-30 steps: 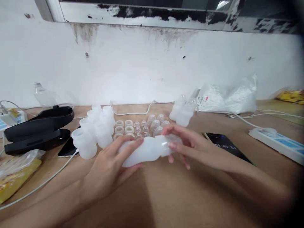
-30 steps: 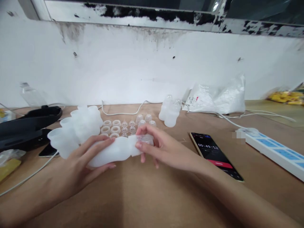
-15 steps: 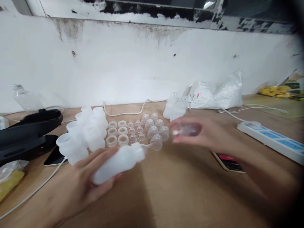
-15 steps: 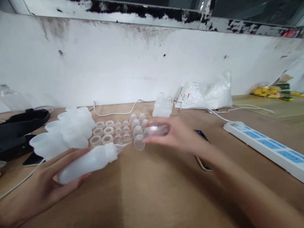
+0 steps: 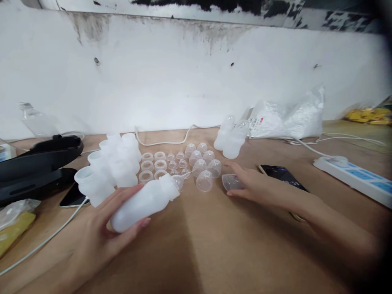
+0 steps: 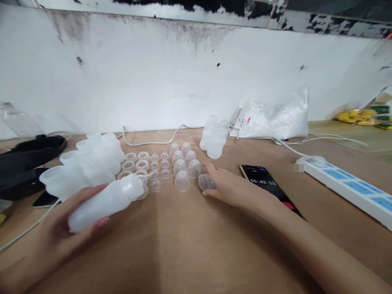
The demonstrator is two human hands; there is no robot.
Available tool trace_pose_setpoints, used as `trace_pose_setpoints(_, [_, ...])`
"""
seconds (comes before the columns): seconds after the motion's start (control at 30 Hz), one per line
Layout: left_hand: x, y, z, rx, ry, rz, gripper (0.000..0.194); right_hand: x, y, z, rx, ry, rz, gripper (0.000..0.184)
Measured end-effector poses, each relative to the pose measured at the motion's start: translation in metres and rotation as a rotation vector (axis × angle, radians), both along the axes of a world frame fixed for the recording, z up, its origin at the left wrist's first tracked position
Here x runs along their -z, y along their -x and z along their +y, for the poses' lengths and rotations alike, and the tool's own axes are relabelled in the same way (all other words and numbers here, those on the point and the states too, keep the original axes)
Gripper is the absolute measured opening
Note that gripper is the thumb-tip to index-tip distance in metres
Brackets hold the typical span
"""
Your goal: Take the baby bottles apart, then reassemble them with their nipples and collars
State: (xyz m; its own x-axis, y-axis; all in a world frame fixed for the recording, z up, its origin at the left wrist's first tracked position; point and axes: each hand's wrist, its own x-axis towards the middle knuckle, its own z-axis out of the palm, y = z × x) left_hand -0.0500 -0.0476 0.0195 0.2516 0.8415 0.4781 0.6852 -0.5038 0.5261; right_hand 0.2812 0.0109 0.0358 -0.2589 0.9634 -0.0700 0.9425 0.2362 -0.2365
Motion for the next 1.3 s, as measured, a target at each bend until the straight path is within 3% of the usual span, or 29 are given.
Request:
trace_pose_setpoints(0.1, [0.0, 0.001, 0.0, 0.014, -0.012, 0.027, 0.041, 0.0, 0.003, 0.004, 0.065, -0.022, 0.003, 0.057])
trace_pose_setpoints(0.2, [-0.001, 0.001, 0.0, 0.031, -0.033, 0.048, 0.04, -0.001, 0.007, 0.004, 0.022, -0.089, 0.014, 0.035])
trace_pose_setpoints(0.3, [-0.002, 0.001, 0.0, 0.047, -0.029, 0.053, 0.039, 0.0, 0.011, 0.003, 0.018, -0.092, 0.034, 0.029])
trace_pose_setpoints(0.47, [-0.002, 0.0, 0.001, 0.061, -0.027, 0.051, 0.038, 0.004, 0.011, 0.004, 0.038, -0.005, 0.1, 0.034])
trace_pose_setpoints(0.63, [-0.004, 0.0, -0.001, 0.101, -0.129, 0.169, 0.042, -0.023, 0.017, -0.008, 0.002, -0.175, 0.252, 0.061])
trace_pose_setpoints(0.7, [-0.007, 0.0, -0.002, 0.155, -0.238, 0.285, 0.044, -0.037, 0.028, -0.017, -0.111, -0.04, 0.473, 0.056])
trace_pose_setpoints(0.8, [-0.015, -0.003, 0.002, 0.258, -0.45, 0.482, 0.045, -0.047, 0.056, -0.027, -0.325, 0.471, 0.667, 0.04])
trace_pose_setpoints(0.87, [-0.02, -0.006, 0.007, 0.288, -0.54, 0.576, 0.042, -0.045, 0.074, -0.027, -0.328, 0.709, 0.678, 0.038])
trace_pose_setpoints(0.93, [-0.024, -0.008, 0.012, 0.272, -0.573, 0.625, 0.038, -0.039, 0.088, -0.023, -0.251, 0.752, 0.696, 0.036])
trace_pose_setpoints(1.03, [-0.027, -0.01, 0.018, 0.228, -0.562, 0.653, 0.036, -0.029, 0.097, -0.017, -0.171, 0.682, 0.76, 0.035])
trace_pose_setpoints(1.17, [-0.027, -0.011, 0.019, 0.222, -0.464, 0.609, 0.04, -0.023, 0.095, -0.016, -0.213, 0.583, 0.732, 0.033])
trace_pose_setpoints(1.3, [-0.029, -0.012, 0.02, 0.258, -0.05, 0.404, 0.043, -0.028, 0.087, -0.016, -0.45, 0.042, 0.442, 0.034])
